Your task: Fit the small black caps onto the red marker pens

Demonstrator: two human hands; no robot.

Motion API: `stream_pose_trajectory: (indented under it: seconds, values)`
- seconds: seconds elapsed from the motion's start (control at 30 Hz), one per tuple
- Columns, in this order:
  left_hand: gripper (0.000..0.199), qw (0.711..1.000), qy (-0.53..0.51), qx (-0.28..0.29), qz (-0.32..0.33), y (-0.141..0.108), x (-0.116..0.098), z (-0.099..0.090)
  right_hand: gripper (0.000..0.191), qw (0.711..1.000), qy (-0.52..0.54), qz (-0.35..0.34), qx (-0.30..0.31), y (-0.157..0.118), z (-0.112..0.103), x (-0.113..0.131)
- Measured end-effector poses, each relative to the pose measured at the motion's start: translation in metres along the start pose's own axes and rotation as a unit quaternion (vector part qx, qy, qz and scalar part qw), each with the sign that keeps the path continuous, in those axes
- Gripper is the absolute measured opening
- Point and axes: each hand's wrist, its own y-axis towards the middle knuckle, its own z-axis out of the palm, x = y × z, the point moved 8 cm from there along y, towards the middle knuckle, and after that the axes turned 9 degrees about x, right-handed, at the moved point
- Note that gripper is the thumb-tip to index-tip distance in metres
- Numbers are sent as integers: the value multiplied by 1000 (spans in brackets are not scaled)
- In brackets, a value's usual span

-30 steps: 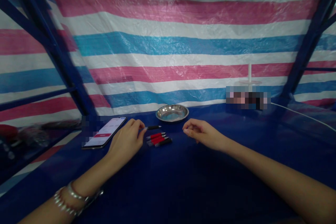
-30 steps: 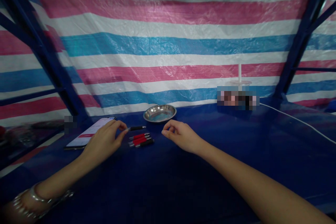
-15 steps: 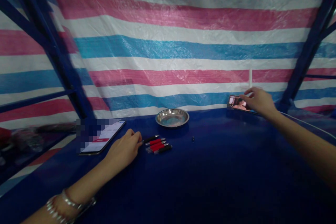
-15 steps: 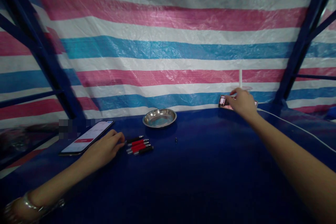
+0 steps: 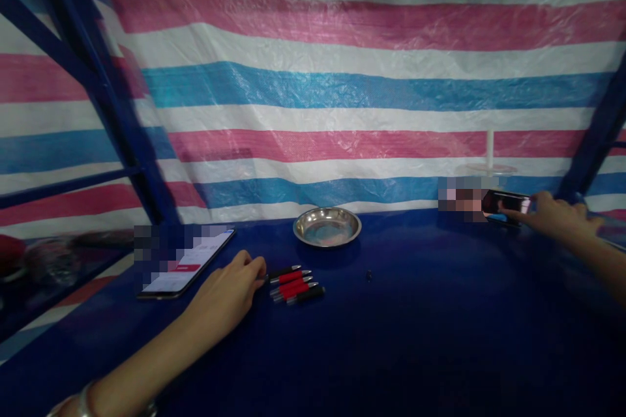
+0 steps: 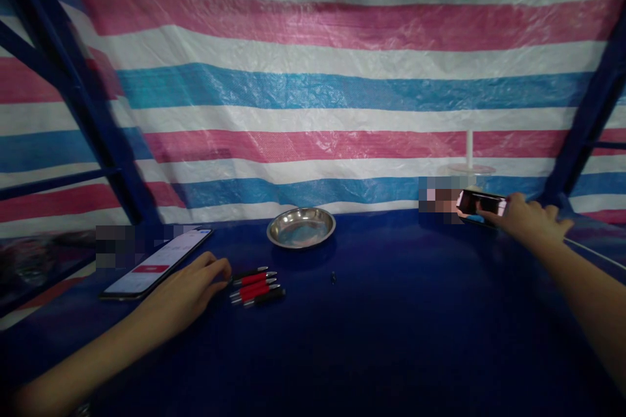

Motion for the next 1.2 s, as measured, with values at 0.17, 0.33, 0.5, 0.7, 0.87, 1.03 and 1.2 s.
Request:
stream_pose_trajectory:
  seconds: [0.17, 0.33, 0.5, 0.7, 0.87, 1.03, 1.2]
  values:
    - [11, 1000, -2, -2, 7, 0, -1, 3, 80, 998, 20, 53, -8, -3, 4, 6]
    - [17, 999, -7, -16, 36, -1, -4, 4, 73, 998, 3, 52, 23, 4, 12, 11]
    - [19, 999, -14, -5, 28, 0, -8, 3, 63, 997, -44, 62, 28, 9, 17, 9]
    - [23, 999, 34, -10, 26, -3, -13, -1, 69, 996, -32, 73, 50, 16, 20, 6]
    - [31, 998, 56, -14, 31, -3, -13, 2, 71, 996, -20, 56, 60, 22, 25, 2]
    - [40, 997, 72, -16, 39, -3, -16, 1, 74, 997, -31, 55, 41, 20, 27, 2]
    - [40, 996, 76, -21, 33, -4, -17, -1, 88, 998, -51, 37, -8, 9, 22, 14]
